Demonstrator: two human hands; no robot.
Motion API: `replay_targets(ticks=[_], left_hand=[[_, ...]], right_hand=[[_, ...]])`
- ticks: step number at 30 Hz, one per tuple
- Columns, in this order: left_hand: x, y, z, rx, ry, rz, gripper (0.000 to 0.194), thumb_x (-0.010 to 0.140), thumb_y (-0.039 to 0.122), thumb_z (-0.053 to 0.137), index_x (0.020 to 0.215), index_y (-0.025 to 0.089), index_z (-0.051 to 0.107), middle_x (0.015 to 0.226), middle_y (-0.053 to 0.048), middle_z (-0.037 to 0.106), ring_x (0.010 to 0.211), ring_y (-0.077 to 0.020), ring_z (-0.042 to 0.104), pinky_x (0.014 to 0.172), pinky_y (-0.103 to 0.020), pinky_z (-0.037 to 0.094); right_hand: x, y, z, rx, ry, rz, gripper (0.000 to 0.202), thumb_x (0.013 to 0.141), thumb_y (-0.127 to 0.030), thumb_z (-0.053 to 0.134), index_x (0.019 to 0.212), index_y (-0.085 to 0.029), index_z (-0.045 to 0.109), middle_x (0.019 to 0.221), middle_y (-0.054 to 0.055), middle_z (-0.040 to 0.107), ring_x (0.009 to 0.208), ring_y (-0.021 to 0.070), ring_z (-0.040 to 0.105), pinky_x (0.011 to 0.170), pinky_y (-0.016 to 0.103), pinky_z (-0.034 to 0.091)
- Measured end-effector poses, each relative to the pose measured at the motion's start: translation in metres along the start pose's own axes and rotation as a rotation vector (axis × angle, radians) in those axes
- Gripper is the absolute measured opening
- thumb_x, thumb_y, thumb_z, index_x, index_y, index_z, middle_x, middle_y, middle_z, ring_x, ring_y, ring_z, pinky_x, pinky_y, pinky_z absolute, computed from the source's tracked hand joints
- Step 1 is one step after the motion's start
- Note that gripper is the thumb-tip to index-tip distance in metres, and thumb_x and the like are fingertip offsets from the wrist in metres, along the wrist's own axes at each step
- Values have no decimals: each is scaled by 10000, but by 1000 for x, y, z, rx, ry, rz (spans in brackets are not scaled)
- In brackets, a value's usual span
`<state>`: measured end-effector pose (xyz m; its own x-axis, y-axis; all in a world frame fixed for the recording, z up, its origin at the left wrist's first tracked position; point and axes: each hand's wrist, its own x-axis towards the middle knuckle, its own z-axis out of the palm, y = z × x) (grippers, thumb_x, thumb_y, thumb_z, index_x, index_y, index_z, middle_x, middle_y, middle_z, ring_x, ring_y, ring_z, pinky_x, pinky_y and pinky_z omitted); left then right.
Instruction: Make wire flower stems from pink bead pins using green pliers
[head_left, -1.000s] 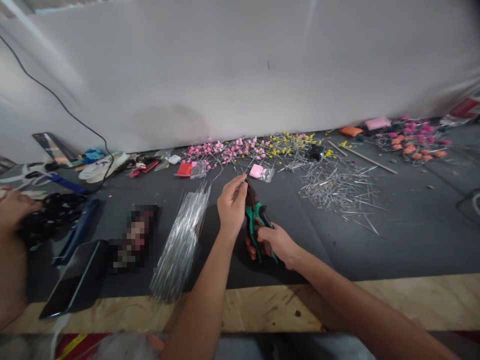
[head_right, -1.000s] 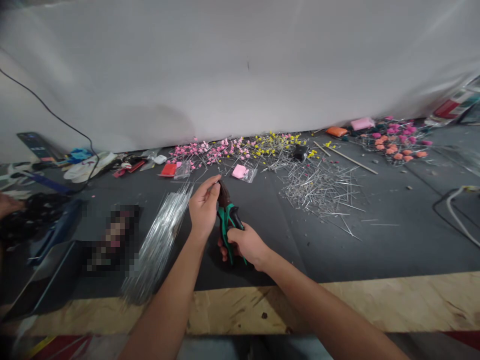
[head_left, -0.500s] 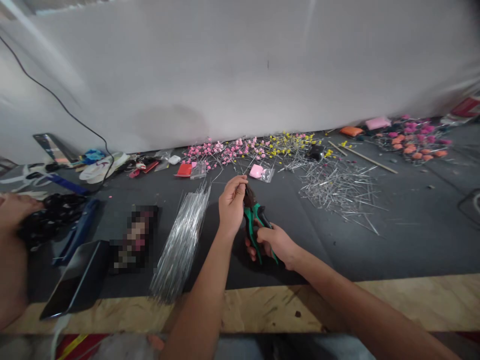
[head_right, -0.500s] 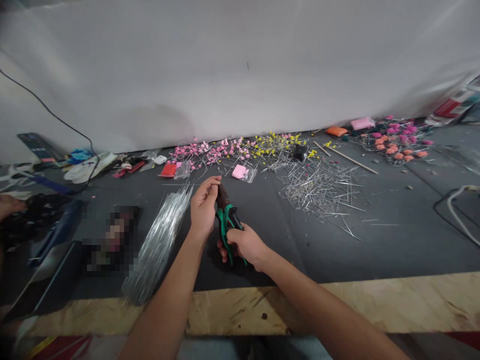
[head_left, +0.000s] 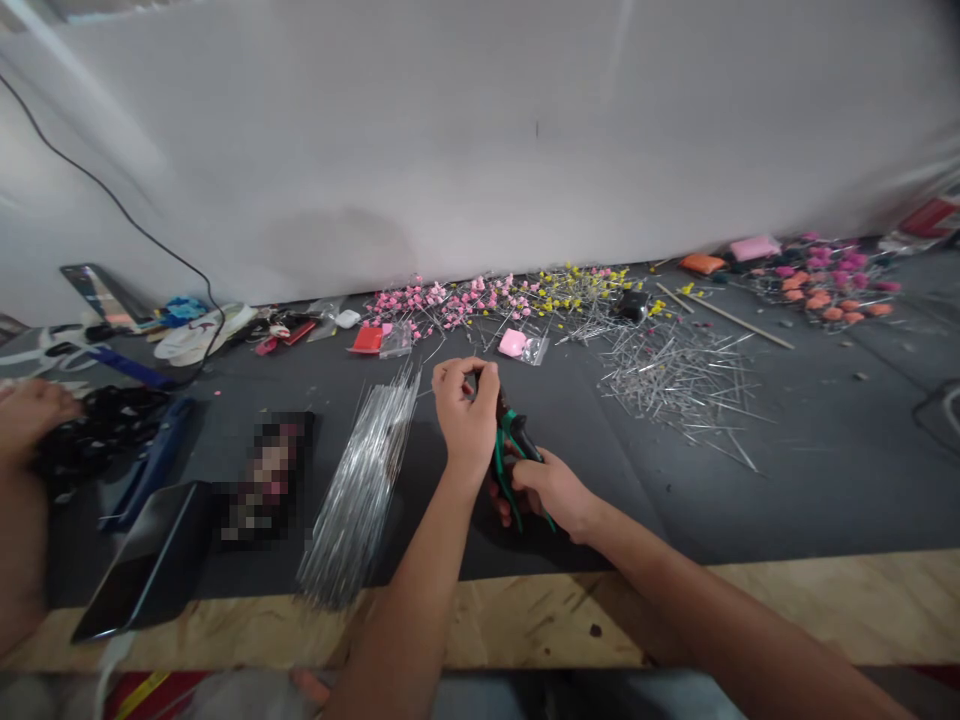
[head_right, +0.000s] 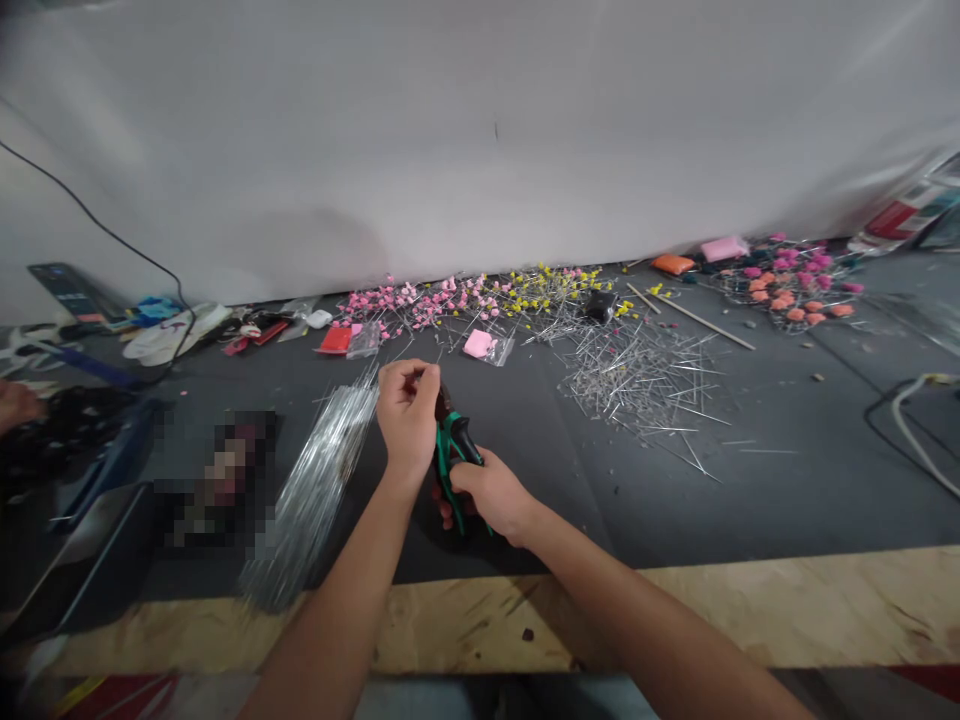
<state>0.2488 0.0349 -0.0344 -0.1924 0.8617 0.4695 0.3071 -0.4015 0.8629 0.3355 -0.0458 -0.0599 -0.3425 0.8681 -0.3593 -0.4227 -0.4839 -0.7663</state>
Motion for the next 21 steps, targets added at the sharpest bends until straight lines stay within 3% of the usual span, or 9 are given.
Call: replay_targets(ticks=[4,8,16,21], left_hand=[[-2,1,0,-33,-11,5,122,794,276,536,855,205,613,871,-28,545,749,-119,512,701,-243,409],[-5,-2,1,-89,1,-74,180,784,297,550,937,208,583,847,-21,549,737,-117,518,714,-244,415],[-3,-9,3,-87,-47,-58,107,769,216,529,867,207,572,826,-7,516,693,-106,476,670,-233,389],[3,-4,4,4,-57,-24,47,757,251,559,774,208,552,803,-3,489,691,-116,443,646,-246,360]], right_hand=[[-1,-1,1,-4,10,-2,92,560,-142,454,641,-181,471,541,-3,555,441,117,484,442,267,441],[0,0,0,-2,2,-19,80,570,-143,446,634,-180,475,541,-5,551,436,114,481,443,266,438],[0,-1,0,-2,29,0,85,558,-153,452,636,-185,462,540,-4,551,441,118,485,437,264,433],[0,0,0,18,18,-12,82,558,-147,448,632,-181,455,562,7,564,445,120,487,459,286,451]])
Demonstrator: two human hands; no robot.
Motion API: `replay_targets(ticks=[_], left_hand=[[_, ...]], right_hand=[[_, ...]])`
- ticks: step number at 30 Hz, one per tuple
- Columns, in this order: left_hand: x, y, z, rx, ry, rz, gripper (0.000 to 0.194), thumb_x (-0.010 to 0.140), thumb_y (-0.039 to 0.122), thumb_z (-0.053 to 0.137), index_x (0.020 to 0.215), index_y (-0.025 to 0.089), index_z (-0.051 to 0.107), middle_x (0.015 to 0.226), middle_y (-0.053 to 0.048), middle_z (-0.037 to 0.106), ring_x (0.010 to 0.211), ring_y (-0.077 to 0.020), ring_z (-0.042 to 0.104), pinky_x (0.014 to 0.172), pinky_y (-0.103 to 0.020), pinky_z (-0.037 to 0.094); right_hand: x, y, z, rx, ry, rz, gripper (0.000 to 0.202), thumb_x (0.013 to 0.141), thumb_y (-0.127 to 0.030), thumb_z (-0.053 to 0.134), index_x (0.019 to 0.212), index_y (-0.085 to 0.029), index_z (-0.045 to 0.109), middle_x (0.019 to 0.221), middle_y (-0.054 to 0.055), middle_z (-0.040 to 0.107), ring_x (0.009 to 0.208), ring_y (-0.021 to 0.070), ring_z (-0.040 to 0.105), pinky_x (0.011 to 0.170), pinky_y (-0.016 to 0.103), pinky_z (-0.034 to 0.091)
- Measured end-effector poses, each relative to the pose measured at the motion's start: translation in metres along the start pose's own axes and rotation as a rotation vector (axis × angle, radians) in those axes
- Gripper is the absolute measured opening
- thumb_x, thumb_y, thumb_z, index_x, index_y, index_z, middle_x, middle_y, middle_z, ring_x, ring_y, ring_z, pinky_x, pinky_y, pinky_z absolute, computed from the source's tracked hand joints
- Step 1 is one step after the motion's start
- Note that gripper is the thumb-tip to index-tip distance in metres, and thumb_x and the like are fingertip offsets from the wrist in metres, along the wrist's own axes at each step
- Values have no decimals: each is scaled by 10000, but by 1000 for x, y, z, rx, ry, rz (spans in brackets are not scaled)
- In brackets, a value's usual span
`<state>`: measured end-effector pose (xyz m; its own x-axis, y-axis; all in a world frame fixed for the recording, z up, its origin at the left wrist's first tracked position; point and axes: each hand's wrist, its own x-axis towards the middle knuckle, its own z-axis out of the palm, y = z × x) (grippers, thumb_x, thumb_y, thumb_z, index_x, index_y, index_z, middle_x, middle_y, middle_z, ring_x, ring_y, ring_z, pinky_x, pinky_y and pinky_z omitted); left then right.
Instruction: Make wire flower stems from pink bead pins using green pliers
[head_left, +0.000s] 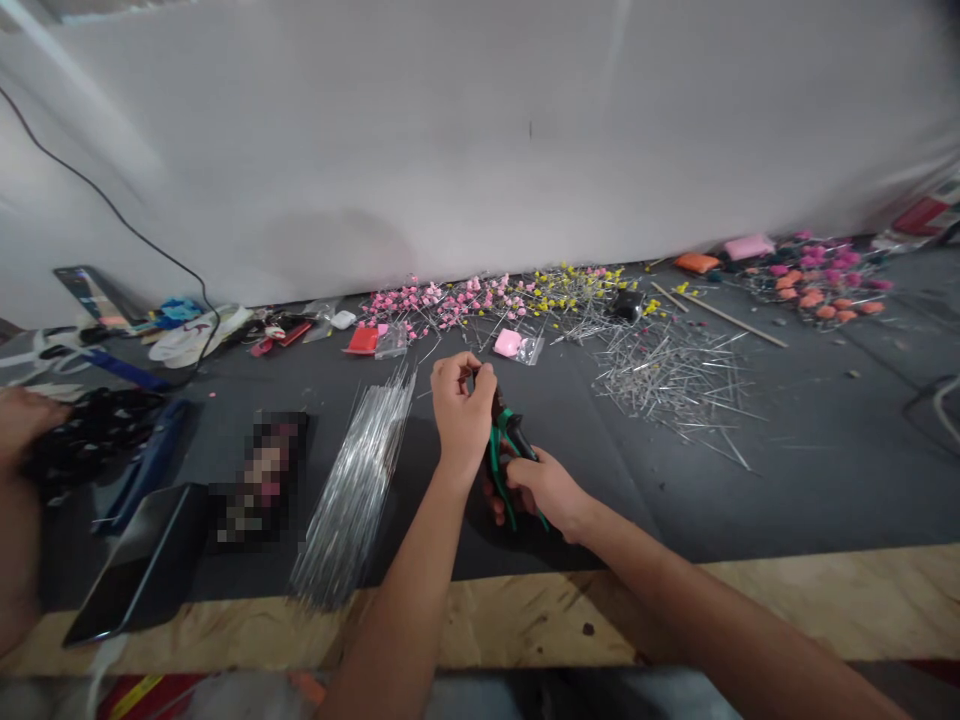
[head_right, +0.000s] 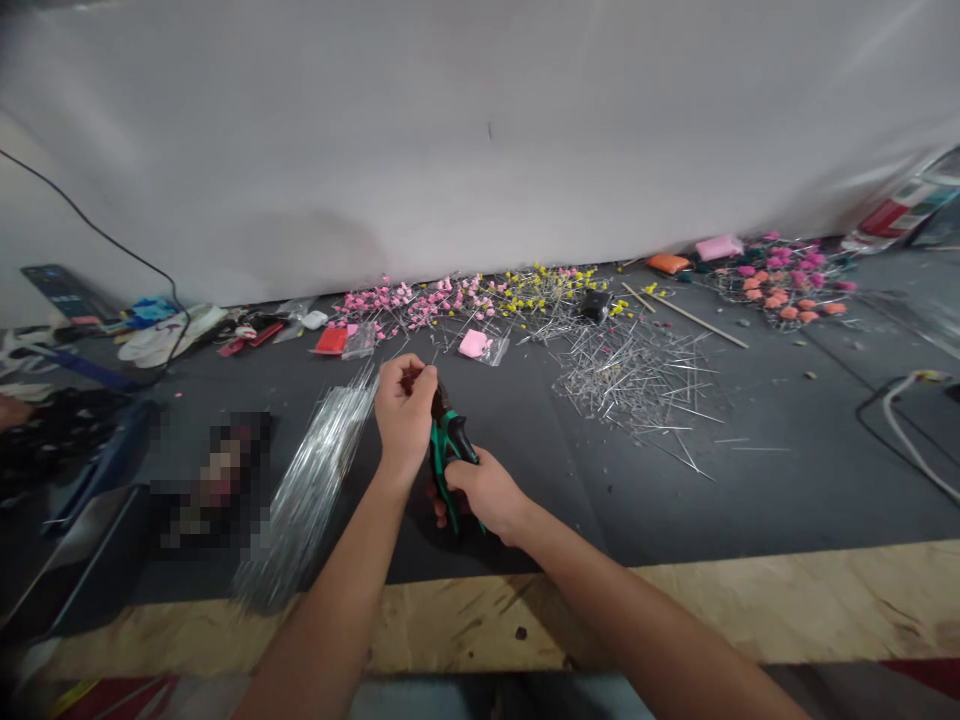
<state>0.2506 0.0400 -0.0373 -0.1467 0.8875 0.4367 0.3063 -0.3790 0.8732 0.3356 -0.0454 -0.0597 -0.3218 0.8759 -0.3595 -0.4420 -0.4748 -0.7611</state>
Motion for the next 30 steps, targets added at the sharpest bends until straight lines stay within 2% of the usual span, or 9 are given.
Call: replay_targets(ticks=[4,10,17,24,30], left_hand=[[2,7,2,53,13,20,57,752,231,555,730,196,516,767,5,471,722,-121,457,677,-250,363],[1,12,8,45,24,-30,63,722,157,537,722,196,488,727,18,454,655,-105,440,631,-240,361],[2,15,9,56,14,-42,103,772,263,516,708,187,489,712,9,462,673,-111,451,645,-246,363],[3,19,12,199,9,-66,46,730,216,516,705,186,493,697,15,483,644,-102,459,628,-237,376],[2,17,12,264,-22,-28,45,710,225,538,732,185,536,726,0,543,667,-114,507,647,-248,403]], right_hand=[[0,1,-1,0,-2,-9,85,562,-143,439,634,-174,472,573,15,567,449,127,492,440,280,435],[2,5,-2,26,-11,-32,97,567,-134,436,638,-165,494,620,29,586,449,123,494,456,297,445],[4,6,-3,44,11,-25,83,570,-138,445,637,-160,488,631,34,591,463,129,508,454,297,446],[3,3,-1,42,28,-19,102,563,-142,438,631,-149,514,584,35,583,436,122,482,447,291,430],[3,2,-1,61,28,-29,100,562,-141,437,622,-146,516,597,42,587,455,121,491,449,274,417]])
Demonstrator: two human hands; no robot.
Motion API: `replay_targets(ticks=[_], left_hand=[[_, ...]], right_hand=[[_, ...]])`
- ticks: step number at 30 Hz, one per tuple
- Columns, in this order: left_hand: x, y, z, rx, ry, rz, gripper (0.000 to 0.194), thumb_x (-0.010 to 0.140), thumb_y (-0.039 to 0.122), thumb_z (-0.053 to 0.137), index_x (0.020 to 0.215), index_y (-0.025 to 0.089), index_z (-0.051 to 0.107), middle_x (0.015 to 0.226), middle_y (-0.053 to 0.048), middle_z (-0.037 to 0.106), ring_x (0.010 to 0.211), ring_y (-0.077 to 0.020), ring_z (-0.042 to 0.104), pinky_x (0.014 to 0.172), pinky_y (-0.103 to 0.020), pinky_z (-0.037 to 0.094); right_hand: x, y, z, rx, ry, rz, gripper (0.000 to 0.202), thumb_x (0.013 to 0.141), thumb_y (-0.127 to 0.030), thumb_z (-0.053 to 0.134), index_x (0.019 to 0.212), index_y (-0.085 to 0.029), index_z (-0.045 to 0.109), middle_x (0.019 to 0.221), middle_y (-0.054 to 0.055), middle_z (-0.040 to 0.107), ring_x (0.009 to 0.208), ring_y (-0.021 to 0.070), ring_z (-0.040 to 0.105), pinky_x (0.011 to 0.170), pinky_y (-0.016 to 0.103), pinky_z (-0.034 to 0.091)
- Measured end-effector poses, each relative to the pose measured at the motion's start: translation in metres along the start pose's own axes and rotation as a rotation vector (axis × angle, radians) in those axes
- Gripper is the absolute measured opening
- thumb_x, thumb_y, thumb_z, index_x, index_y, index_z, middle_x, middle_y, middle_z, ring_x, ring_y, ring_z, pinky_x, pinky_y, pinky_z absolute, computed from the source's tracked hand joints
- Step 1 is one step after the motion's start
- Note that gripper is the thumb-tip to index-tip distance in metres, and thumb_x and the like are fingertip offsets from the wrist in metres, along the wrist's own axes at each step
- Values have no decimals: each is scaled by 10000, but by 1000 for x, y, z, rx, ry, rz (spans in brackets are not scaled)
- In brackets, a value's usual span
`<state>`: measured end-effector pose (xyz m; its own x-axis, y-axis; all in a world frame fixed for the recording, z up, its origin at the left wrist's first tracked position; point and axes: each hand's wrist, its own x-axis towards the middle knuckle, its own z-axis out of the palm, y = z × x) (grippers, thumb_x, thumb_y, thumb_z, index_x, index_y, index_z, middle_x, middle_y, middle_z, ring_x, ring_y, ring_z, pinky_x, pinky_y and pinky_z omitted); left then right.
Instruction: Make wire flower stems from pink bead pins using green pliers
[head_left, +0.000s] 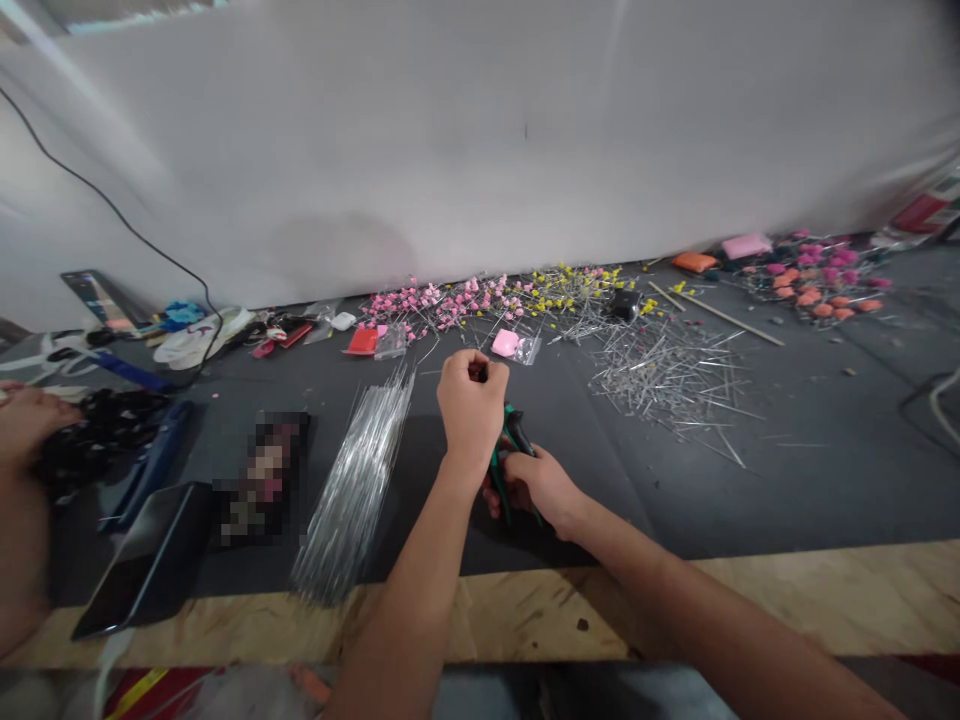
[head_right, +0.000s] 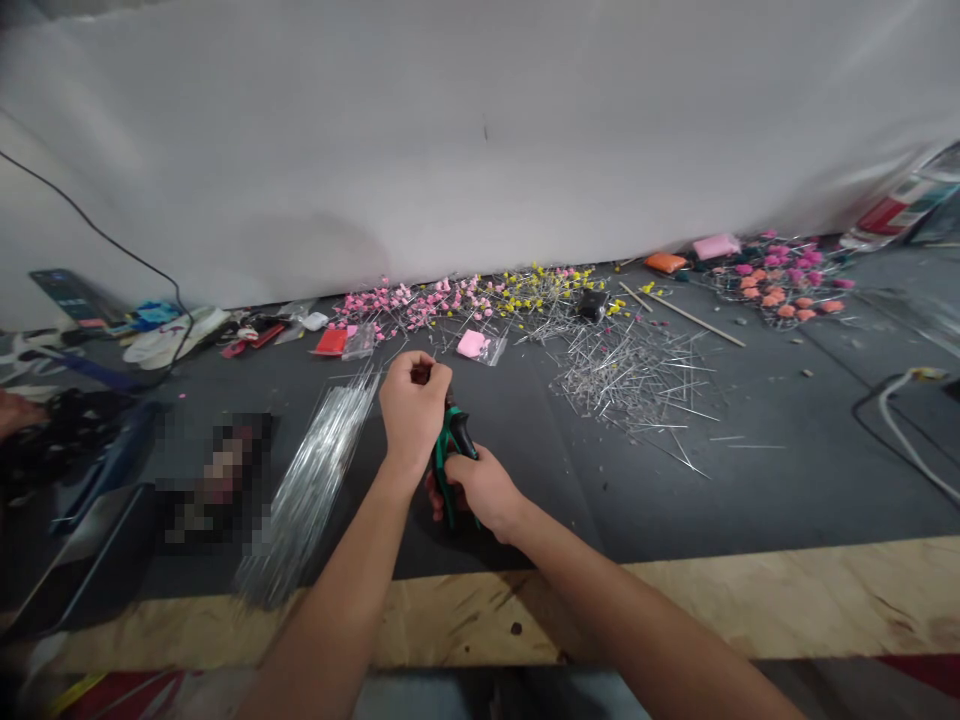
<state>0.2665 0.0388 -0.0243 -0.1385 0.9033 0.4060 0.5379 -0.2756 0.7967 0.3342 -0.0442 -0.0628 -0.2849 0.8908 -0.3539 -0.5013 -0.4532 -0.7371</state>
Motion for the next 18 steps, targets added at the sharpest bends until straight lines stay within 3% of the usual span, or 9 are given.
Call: replay_targets(ticks=[9,18], left_hand=[[-2,-4,-5,-1,-26,3,161,731,246,552,877,185,581,721,-4,618,645,-121,574,659,-261,446],[-4,-20,-14,58,-60,206,202,823,257,481,975,178,590,923,-59,653,802,-141,608,746,-274,483]], right_hand=[[1,0,-1,55,10,16,152,554,-126,447,689,-155,510,618,32,592,476,129,510,441,265,408],[1,1,-2,48,15,28,114,544,-130,444,643,-163,490,577,20,581,477,126,511,452,260,419]])
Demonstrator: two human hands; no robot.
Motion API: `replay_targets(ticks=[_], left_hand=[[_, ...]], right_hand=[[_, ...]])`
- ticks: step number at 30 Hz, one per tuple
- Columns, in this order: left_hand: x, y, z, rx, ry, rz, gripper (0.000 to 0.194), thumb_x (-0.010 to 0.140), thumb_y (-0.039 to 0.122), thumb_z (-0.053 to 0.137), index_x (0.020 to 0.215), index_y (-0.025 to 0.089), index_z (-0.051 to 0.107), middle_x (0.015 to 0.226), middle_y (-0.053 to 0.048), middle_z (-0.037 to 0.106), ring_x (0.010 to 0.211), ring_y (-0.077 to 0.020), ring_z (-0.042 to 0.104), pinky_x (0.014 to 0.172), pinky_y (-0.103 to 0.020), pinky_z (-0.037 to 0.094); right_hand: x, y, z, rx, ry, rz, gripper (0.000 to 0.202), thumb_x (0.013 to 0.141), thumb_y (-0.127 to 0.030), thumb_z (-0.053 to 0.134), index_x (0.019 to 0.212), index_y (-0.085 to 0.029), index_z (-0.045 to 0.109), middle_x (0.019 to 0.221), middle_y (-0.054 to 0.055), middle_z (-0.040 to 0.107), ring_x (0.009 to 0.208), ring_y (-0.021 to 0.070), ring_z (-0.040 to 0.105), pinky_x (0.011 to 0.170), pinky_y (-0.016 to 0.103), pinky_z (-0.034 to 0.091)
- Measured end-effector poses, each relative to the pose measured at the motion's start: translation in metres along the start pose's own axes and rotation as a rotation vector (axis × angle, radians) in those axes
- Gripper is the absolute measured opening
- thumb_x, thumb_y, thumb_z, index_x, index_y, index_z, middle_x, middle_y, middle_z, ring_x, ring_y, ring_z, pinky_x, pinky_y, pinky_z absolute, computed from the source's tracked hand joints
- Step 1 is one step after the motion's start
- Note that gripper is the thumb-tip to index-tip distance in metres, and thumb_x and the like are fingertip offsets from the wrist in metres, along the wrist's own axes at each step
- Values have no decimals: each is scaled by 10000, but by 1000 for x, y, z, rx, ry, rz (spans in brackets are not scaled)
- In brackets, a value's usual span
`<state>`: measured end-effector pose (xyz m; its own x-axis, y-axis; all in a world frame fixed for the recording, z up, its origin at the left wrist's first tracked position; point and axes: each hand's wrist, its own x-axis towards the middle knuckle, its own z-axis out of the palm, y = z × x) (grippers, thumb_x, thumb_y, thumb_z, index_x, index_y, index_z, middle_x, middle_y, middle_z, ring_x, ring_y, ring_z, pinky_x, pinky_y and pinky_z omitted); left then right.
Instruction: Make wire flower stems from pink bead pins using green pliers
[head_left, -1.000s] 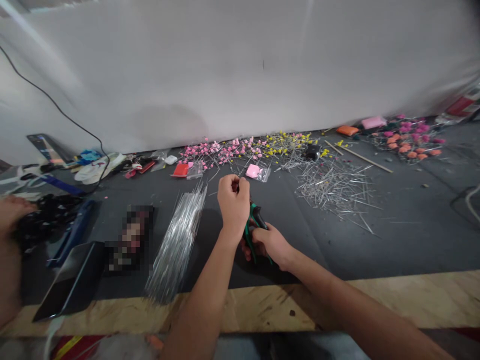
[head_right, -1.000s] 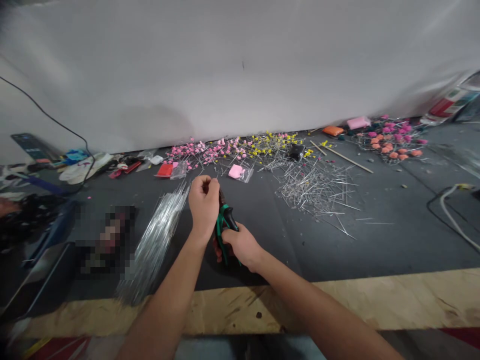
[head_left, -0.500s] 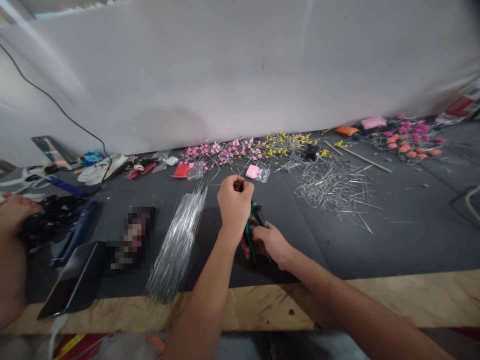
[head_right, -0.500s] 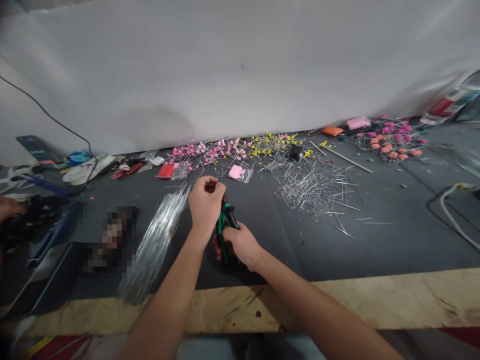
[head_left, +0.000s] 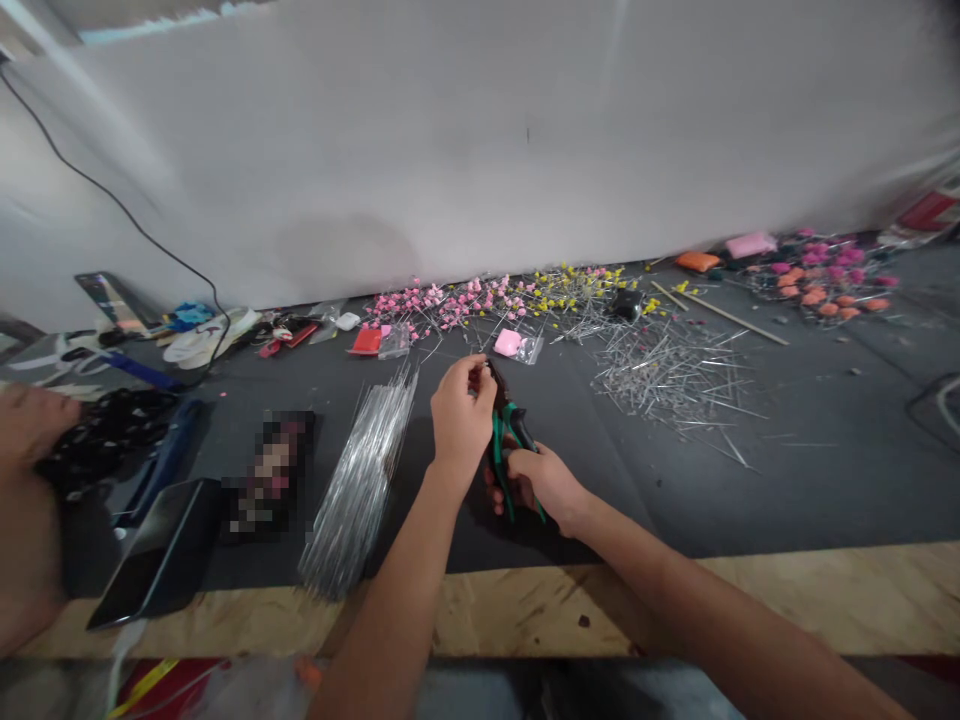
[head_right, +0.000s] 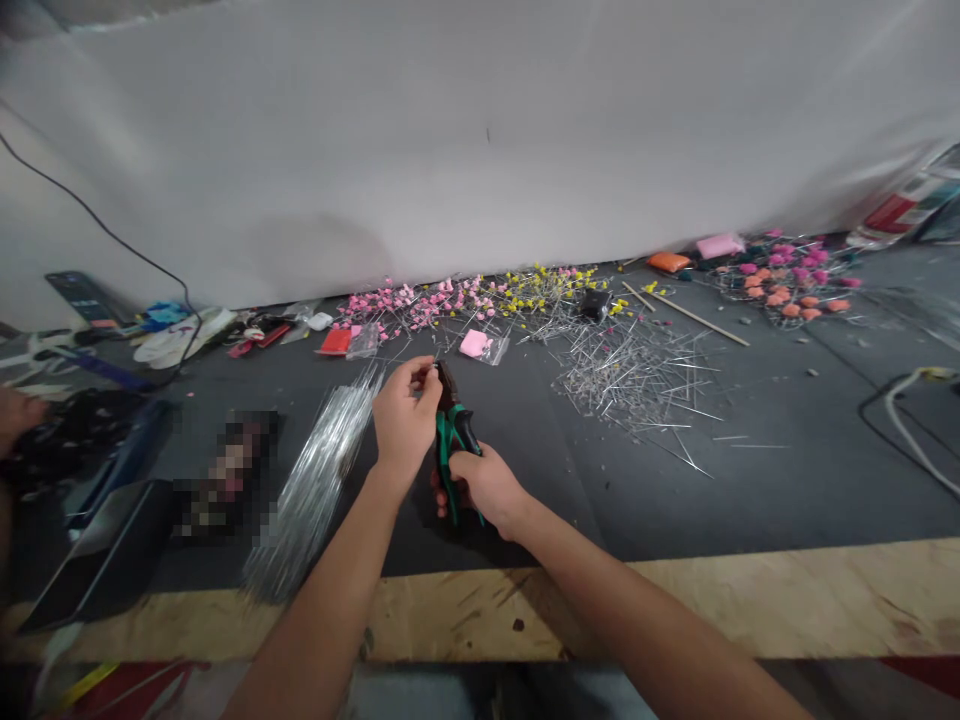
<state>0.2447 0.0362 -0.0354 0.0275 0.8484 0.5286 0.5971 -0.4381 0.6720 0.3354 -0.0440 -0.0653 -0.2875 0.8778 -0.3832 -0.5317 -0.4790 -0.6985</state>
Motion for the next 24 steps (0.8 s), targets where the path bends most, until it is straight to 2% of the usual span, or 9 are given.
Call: replay_targets(ticks=[8,15,22,24], left_hand=[[-4,-8,3,63,24,101,212,870,245,415,1011,173,556,1041,-85,631,991,-166,573,866,-316,460],[0,-7,1,82,14,116,198,883,217,380,961,176,557,993,-70,627,972,-158,565,883,-319,442],[4,-8,-5,30,-36,90,206,880,203,368,902,181,571,954,-69,598,954,-158,543,887,-306,417],[8,-12,-8,-9,-82,69,197,871,212,386,896,187,579,943,-60,601,924,-157,552,865,-305,428]], right_hand=[[0,-1,-1,-13,-7,26,134,545,-137,439,658,-153,508,584,33,581,472,126,508,436,255,410],[0,-2,-1,-4,-23,32,146,542,-137,435,667,-151,510,604,35,590,482,129,509,455,268,423],[-1,-2,-2,-53,-56,51,85,550,-158,429,619,-156,479,580,37,577,445,119,483,439,278,423],[-2,-3,-3,-46,-76,65,93,553,-161,432,635,-157,476,578,33,574,449,124,489,450,292,436]])
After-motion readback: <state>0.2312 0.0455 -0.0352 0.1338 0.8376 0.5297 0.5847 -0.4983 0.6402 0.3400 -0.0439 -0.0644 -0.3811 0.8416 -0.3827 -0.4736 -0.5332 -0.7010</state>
